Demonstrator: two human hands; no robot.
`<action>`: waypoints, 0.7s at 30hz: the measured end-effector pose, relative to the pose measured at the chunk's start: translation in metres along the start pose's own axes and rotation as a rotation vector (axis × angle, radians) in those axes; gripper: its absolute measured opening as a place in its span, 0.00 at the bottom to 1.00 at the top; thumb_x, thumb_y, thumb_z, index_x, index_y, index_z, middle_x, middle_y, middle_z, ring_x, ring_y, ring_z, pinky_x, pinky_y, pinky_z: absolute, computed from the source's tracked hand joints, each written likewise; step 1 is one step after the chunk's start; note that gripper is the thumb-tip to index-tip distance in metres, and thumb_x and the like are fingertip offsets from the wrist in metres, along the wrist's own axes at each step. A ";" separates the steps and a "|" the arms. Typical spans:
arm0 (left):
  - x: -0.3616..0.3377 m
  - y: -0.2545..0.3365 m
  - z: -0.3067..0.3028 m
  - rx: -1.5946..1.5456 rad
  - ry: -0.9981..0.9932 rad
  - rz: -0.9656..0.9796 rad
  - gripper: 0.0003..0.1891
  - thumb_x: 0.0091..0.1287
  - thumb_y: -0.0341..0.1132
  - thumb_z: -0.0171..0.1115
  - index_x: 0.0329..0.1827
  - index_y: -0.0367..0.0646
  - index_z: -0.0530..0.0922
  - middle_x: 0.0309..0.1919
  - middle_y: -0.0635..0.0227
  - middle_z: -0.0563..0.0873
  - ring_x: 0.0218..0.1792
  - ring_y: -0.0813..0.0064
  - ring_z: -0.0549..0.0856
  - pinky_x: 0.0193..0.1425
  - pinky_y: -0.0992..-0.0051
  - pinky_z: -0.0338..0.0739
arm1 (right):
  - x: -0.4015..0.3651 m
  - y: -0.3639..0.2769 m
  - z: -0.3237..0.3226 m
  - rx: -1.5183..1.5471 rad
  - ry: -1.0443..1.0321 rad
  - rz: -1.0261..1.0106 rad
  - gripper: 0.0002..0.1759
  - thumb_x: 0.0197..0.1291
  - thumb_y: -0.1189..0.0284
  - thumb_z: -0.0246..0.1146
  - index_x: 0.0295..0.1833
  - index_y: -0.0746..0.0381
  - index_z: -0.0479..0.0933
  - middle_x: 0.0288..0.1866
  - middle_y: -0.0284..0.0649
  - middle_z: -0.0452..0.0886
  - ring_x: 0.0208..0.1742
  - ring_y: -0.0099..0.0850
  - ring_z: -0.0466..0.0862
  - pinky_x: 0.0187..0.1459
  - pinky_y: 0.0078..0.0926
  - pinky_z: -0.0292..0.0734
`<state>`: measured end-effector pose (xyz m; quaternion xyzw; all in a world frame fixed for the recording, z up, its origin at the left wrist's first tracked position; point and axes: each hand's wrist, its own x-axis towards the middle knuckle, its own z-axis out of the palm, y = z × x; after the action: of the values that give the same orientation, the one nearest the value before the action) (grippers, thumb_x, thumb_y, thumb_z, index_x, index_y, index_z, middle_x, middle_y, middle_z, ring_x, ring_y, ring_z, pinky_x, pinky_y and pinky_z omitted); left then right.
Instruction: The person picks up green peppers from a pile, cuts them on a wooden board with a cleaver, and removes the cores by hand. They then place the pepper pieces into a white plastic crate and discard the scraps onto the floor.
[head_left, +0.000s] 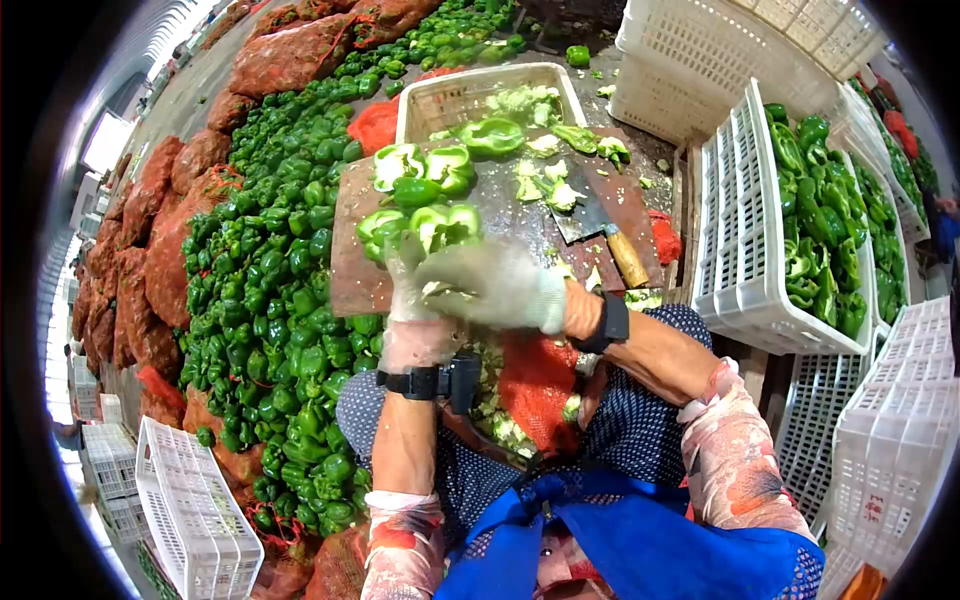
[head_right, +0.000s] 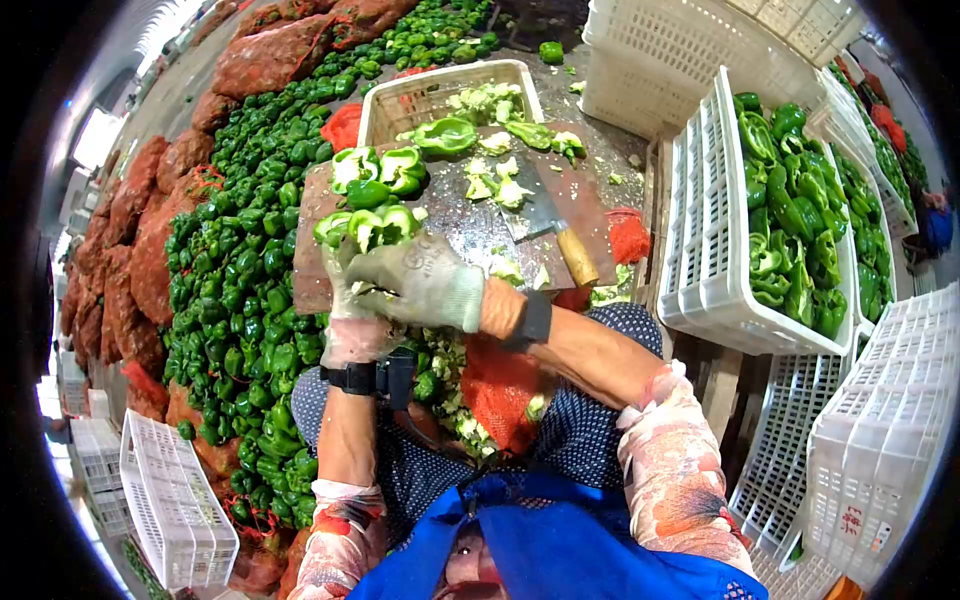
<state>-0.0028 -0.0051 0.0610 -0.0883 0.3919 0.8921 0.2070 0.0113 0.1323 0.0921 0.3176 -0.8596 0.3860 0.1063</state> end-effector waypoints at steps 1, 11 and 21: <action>-0.008 0.002 0.006 0.136 0.048 0.027 0.33 0.70 0.61 0.50 0.69 0.47 0.66 0.59 0.61 0.77 0.58 0.63 0.77 0.63 0.60 0.73 | -0.003 -0.004 -0.001 0.179 -0.085 0.065 0.15 0.62 0.61 0.61 0.49 0.59 0.79 0.46 0.42 0.83 0.45 0.38 0.84 0.49 0.33 0.79; 0.001 0.004 0.004 -0.135 -0.060 0.001 0.37 0.65 0.60 0.59 0.70 0.47 0.65 0.67 0.64 0.71 0.67 0.61 0.69 0.67 0.49 0.67 | -0.025 0.047 -0.049 -0.203 0.128 0.240 0.18 0.62 0.62 0.62 0.52 0.62 0.77 0.43 0.44 0.83 0.42 0.35 0.83 0.46 0.35 0.79; 0.013 -0.032 -0.018 0.096 -0.153 0.045 0.33 0.69 0.58 0.54 0.69 0.46 0.66 0.65 0.62 0.73 0.64 0.64 0.73 0.66 0.57 0.70 | -0.010 0.063 0.019 -0.584 -0.002 0.168 0.22 0.62 0.56 0.59 0.53 0.62 0.75 0.44 0.47 0.82 0.45 0.41 0.81 0.48 0.42 0.77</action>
<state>-0.0002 0.0048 0.0230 -0.0009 0.4192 0.8807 0.2205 -0.0196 0.1544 0.0374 0.2020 -0.9575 0.1295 0.1598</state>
